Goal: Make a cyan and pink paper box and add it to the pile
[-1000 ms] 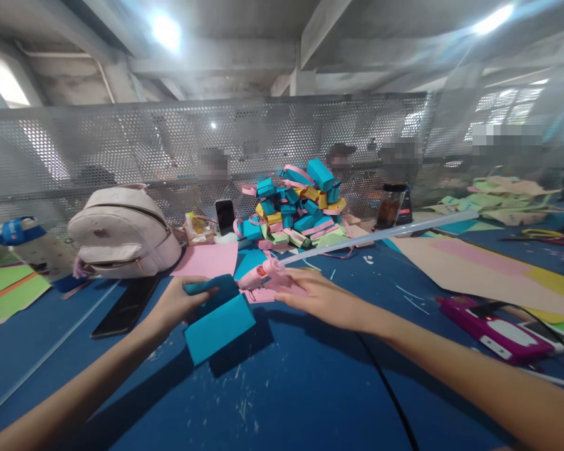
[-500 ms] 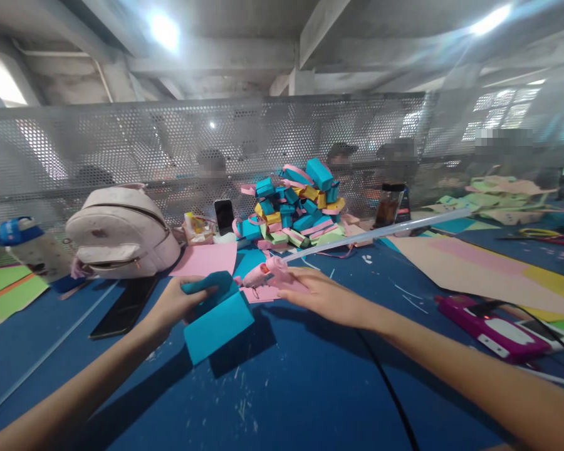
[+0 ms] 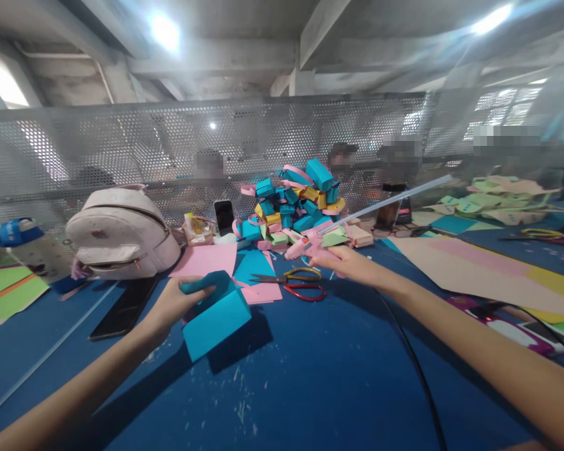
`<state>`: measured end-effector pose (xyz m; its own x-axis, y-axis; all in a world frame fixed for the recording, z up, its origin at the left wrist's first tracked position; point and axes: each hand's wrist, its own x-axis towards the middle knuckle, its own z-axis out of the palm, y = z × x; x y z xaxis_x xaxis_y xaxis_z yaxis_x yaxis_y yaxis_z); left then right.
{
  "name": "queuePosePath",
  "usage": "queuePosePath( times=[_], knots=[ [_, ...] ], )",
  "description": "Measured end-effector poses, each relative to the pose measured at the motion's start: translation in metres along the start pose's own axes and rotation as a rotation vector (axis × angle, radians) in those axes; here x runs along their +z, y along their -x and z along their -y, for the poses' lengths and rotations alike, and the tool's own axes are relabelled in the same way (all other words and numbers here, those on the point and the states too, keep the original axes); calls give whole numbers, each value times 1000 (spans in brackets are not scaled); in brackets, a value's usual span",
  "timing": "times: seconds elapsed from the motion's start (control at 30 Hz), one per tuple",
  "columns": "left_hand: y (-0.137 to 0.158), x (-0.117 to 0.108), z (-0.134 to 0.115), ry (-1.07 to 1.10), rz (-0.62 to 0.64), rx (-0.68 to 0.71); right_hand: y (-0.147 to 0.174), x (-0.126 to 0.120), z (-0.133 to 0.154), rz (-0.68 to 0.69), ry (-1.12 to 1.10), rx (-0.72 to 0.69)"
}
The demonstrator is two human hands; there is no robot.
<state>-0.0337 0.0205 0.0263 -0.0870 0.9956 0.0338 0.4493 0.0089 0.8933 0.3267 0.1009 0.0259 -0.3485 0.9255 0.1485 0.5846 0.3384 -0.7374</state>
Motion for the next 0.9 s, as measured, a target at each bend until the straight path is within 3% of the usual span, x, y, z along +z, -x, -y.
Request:
queuePosePath(
  times=[0.23,0.47,0.9],
  knots=[
    [7,6,-10,-24,-38,-49,-37,-9,-64,-35,25,24],
    [7,11,-12,-49,-96,-87,-52,0,-74,-44,-24,2],
    [4,15,-9,-49,-59,-121,-57,6,-109,5,2,19]
  ],
)
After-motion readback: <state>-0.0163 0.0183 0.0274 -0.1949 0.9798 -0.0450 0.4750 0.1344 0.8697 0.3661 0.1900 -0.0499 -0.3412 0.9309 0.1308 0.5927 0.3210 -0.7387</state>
